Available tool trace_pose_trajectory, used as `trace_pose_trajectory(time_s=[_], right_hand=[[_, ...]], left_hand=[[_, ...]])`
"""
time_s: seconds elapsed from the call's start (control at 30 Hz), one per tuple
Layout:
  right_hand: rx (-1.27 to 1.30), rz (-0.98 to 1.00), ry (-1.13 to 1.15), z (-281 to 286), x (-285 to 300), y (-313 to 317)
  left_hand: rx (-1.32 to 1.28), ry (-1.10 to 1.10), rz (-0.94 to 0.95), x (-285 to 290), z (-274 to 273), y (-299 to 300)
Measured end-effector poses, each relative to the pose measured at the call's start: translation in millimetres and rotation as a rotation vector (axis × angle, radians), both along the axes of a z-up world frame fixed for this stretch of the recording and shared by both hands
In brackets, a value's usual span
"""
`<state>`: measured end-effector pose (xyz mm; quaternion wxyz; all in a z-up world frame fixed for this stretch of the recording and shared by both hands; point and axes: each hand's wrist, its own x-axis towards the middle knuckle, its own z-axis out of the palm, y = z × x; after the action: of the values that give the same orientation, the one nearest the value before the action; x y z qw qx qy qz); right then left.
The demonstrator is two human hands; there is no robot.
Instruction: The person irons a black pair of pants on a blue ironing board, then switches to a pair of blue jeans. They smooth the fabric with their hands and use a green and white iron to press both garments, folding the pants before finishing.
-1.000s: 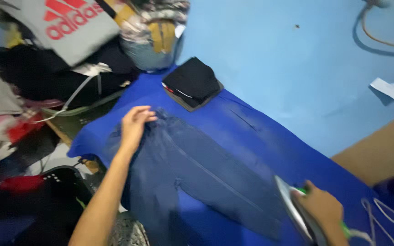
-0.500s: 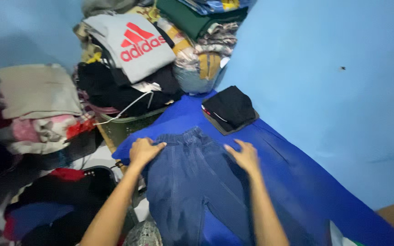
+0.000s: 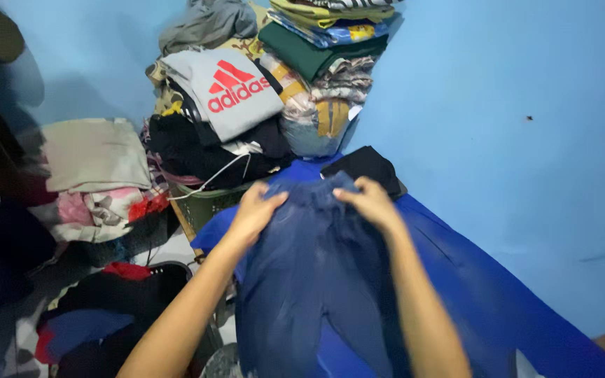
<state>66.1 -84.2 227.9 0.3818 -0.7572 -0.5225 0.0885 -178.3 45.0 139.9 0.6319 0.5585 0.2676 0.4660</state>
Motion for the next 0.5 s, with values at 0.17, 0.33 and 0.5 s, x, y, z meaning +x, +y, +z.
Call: trace_pose_trajectory(time_s=[0.17,0.33,0.5], right_hand=[[0.141,0.191,0.364,118.4,-56.4,-87.8],[0.324,0.47,0.524,206.4,-102.6,-183.6],[0.553,0.37,-0.549,258.1,-125.0,-231.3]], left_hand=[[0.218,-0.355,-0.19,37.7,129.2,-118.0],[0.909,-0.157,0.263,2.7,223.0,-193.3],[0.782,-0.168,-0.018,-19.0,274.1,-216.9]])
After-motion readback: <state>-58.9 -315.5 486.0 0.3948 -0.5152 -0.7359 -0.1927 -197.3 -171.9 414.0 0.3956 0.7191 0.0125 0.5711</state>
